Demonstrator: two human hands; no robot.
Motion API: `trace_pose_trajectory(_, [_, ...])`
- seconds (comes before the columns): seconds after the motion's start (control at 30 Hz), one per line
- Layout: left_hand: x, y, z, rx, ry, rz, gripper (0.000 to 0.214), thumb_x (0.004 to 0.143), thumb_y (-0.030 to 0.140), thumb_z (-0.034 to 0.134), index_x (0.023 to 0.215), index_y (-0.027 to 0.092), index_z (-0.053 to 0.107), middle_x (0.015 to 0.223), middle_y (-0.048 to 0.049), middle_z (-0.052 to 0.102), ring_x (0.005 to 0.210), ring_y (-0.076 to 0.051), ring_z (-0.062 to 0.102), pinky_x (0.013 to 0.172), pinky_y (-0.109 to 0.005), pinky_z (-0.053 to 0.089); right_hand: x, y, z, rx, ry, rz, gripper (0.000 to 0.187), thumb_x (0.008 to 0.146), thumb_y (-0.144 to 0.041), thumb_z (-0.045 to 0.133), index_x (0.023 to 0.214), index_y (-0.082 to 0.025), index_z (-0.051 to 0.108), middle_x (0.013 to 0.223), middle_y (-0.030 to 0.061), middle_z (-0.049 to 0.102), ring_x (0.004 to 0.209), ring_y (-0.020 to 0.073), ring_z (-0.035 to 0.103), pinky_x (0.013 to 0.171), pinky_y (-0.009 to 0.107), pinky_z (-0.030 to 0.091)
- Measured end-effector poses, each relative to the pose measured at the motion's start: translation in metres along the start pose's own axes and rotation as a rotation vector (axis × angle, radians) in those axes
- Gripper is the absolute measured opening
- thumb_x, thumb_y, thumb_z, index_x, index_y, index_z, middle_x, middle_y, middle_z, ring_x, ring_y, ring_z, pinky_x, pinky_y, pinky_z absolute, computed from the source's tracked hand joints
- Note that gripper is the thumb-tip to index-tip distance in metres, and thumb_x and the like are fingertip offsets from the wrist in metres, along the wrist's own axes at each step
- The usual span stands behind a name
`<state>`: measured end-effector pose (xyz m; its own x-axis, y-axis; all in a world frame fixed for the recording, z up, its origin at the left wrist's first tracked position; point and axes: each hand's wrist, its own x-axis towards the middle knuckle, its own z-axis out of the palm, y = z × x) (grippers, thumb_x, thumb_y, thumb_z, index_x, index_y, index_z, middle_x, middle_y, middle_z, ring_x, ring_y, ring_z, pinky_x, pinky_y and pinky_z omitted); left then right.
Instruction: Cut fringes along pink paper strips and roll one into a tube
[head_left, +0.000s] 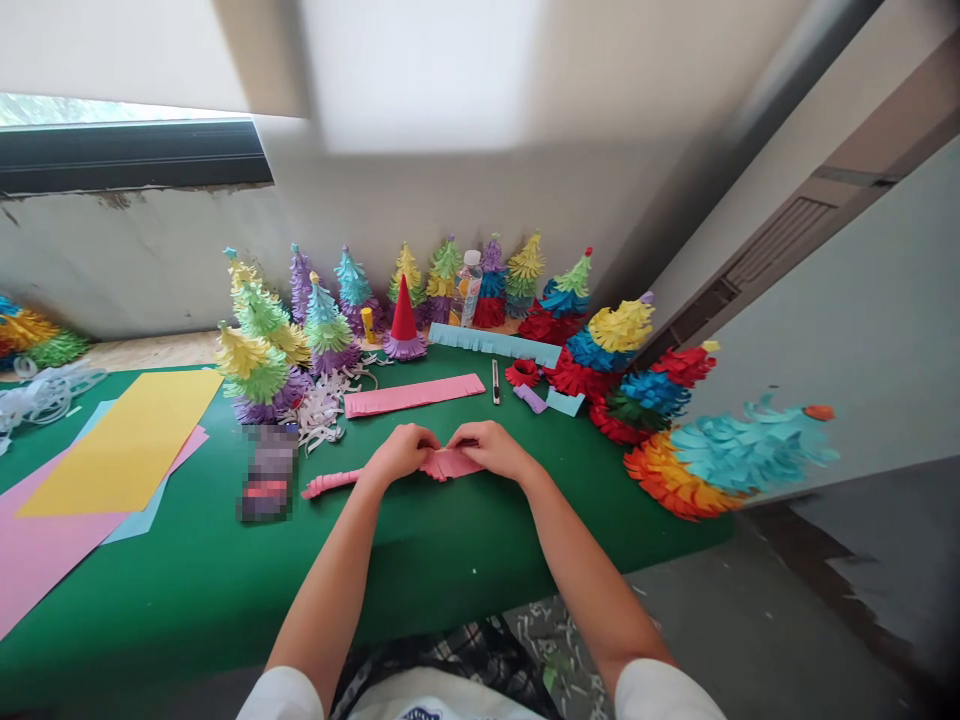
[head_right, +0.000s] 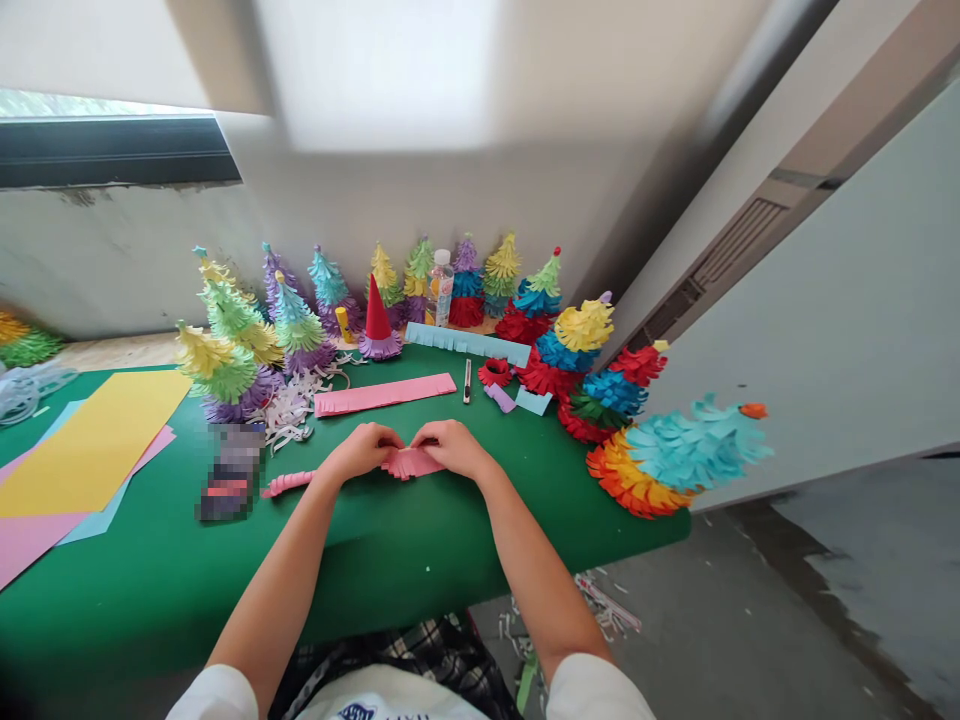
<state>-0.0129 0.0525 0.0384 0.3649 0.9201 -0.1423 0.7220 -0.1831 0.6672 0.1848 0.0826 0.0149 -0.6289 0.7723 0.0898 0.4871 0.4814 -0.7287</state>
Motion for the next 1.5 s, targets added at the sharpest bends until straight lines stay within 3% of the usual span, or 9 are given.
trace_pose_trajectory(0.13, [0.003, -0.004, 0.001, 0.001, 0.006, -0.007, 0.037, 0.066, 0.002, 0.045, 0.087, 0.014, 0.073, 0.081, -0.0025, 0.073, 0.073, -0.015, 0.063, 0.068, -0.022, 0.045, 0.001, 0.002, -0.001, -0.066, -0.03, -0.009, 0.036, 0.072, -0.004, 0.05, 0.094, -0.021, 0.073, 0.094, 0.0035, 0.073, 0.086, 0.0173, 0.066, 0.077, 0.027, 0.048])
trace_pose_trajectory(0.27, [0.006, -0.006, 0.002, 0.014, 0.005, 0.0, 0.039, 0.066, 0.001, 0.044, 0.087, 0.014, 0.073, 0.082, -0.003, 0.073, 0.074, -0.015, 0.064, 0.067, -0.021, 0.046, 0.002, -0.001, -0.002, -0.11, -0.09, -0.047, 0.036, 0.074, -0.003, 0.048, 0.092, -0.021, 0.074, 0.093, 0.0038, 0.07, 0.082, 0.0151, 0.064, 0.071, 0.024, 0.046])
trace_pose_trajectory(0.57, [0.004, -0.009, 0.004, 0.12, 0.014, 0.082, 0.036, 0.069, 0.001, 0.048, 0.089, 0.016, 0.073, 0.085, -0.0044, 0.071, 0.078, -0.015, 0.06, 0.074, -0.022, 0.044, 0.002, -0.006, 0.0, -0.278, -0.025, -0.006, 0.033, 0.077, -0.005, 0.05, 0.089, -0.025, 0.074, 0.089, 0.0028, 0.068, 0.086, 0.0163, 0.06, 0.07, 0.025, 0.043])
trace_pose_trajectory(0.77, [0.005, -0.009, 0.008, 0.223, 0.041, 0.106, 0.035, 0.072, -0.002, 0.046, 0.086, 0.016, 0.073, 0.092, -0.006, 0.063, 0.082, -0.014, 0.058, 0.077, -0.021, 0.043, 0.003, 0.0, 0.004, -0.278, -0.008, -0.016, 0.032, 0.077, -0.004, 0.051, 0.089, -0.023, 0.074, 0.09, 0.0039, 0.068, 0.084, 0.0158, 0.06, 0.071, 0.026, 0.045])
trace_pose_trajectory(0.93, [0.006, -0.009, 0.008, 0.33, 0.057, 0.084, 0.034, 0.079, 0.002, 0.044, 0.09, 0.016, 0.073, 0.084, -0.0062, 0.06, 0.08, -0.016, 0.058, 0.078, -0.025, 0.043, 0.003, 0.003, 0.005, -0.265, -0.021, -0.05, 0.032, 0.079, -0.004, 0.05, 0.092, -0.021, 0.074, 0.093, 0.0052, 0.066, 0.085, 0.016, 0.06, 0.073, 0.026, 0.045])
trace_pose_trajectory(1.17, [-0.002, 0.007, 0.017, 0.495, 0.091, 0.022, 0.028, 0.086, 0.007, 0.045, 0.088, 0.017, 0.071, 0.086, -0.0082, 0.058, 0.085, -0.021, 0.056, 0.072, -0.03, 0.043, 0.004, 0.006, 0.008, -0.239, -0.017, -0.089, 0.028, 0.082, -0.005, 0.051, 0.09, -0.019, 0.074, 0.088, 0.0059, 0.063, 0.081, 0.0149, 0.059, 0.075, 0.026, 0.045])
trace_pose_trajectory(1.33, [-0.004, 0.019, 0.033, 0.58, 0.164, -0.058, 0.022, 0.088, 0.009, 0.045, 0.088, 0.013, 0.067, 0.088, -0.011, 0.058, 0.088, -0.024, 0.055, 0.072, -0.034, 0.043, -0.001, -0.001, 0.014, -0.429, 0.038, -0.07, 0.023, 0.088, -0.017, 0.052, 0.077, -0.018, 0.072, 0.086, 0.0068, 0.062, 0.077, 0.0155, 0.055, 0.064, 0.025, 0.041])
trace_pose_trajectory(1.5, [-0.006, 0.024, 0.045, 0.614, 0.22, -0.059, 0.018, 0.088, 0.008, 0.047, 0.089, 0.013, 0.065, 0.089, -0.0108, 0.057, 0.09, -0.024, 0.054, 0.072, -0.034, 0.043, -0.01, -0.008, 0.021, -0.643, 0.065, -0.134, 0.023, 0.09, -0.015, 0.048, 0.082, -0.019, 0.069, 0.088, 0.007, 0.062, 0.078, 0.0154, 0.052, 0.062, 0.025, 0.039])
